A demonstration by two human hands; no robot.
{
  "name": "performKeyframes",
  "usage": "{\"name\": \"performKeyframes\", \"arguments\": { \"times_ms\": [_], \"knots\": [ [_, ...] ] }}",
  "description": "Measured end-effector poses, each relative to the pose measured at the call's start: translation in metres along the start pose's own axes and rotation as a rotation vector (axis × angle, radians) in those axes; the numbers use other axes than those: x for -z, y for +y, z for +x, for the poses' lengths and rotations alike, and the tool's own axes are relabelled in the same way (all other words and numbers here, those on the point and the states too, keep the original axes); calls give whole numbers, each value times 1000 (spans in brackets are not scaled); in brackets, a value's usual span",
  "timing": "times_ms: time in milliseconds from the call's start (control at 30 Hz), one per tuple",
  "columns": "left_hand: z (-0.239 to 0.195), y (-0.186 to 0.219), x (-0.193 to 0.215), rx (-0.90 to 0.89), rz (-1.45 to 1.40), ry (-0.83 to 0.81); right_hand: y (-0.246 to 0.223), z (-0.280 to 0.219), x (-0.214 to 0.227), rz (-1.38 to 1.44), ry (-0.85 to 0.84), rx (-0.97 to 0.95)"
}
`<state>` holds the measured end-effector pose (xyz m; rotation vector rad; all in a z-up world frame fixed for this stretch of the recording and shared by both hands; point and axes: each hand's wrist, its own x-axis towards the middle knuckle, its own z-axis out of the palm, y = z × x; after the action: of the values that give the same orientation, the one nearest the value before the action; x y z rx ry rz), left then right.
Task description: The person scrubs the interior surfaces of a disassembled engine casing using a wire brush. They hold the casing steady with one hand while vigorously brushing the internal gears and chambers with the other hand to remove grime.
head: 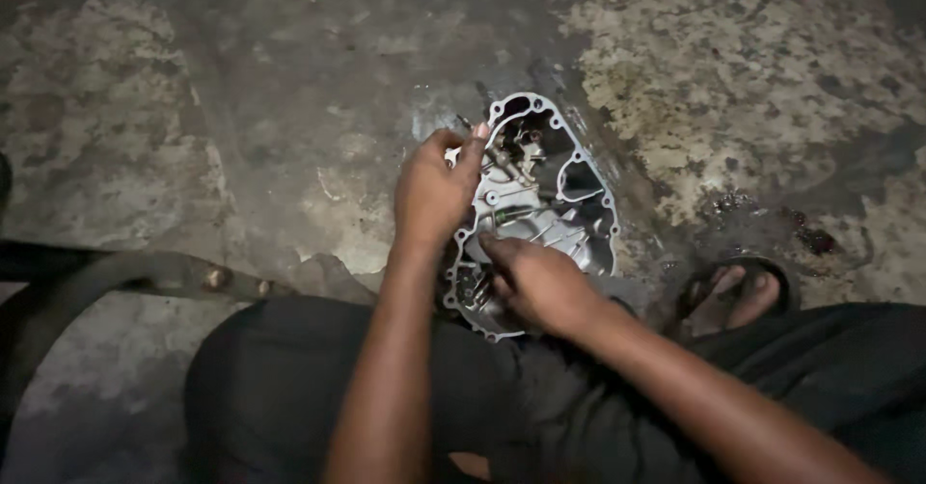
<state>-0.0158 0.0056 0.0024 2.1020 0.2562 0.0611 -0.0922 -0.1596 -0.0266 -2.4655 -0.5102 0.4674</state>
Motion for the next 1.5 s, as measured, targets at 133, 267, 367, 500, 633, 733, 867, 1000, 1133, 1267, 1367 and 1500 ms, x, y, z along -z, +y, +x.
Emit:
{"name": "performKeyframes", "arguments": {
  "times_ms": [133, 267, 367, 500, 633, 733, 867, 1000, 1133, 1267, 1367, 1500],
  "knots": [
    [1, 2, -1, 0, 8, 11, 30, 10, 1, 184, 89, 274],
    [4, 3, -1, -6, 43, -2, 28, 2, 4, -4, 84, 149],
    [6, 2, -2, -17, 32, -1, 15, -1, 5, -33, 65, 188],
    [5, -1, -1, 3, 44, -11, 0, 6, -1, -148, -61, 132],
    [6, -1, -2, -19, 36, 4, 2, 4, 3, -171, -131, 32],
    [5, 0, -2, -19, 31, -3, 18, 0, 5, -117, -228, -17],
    [5, 1, -3, -21, 52, -3, 22, -13, -4, -72, -104, 298],
    [4, 0, -2, 5, 68, -11, -2, -22, -18, -276, -156, 186],
    [7, 1, -2, -15, 41, 10, 0, -24, -6, -151, -220, 242],
    [8, -3, -3, -10, 69, -6, 10, -23, -13, -108, -55, 293],
    [2, -3, -2, 17, 67, -24, 10, -26, -14, -279, -264, 241],
    [7, 2, -1, -37, 34, 20, 2, -21, -2, -71, -201, 201]
  ]
}}
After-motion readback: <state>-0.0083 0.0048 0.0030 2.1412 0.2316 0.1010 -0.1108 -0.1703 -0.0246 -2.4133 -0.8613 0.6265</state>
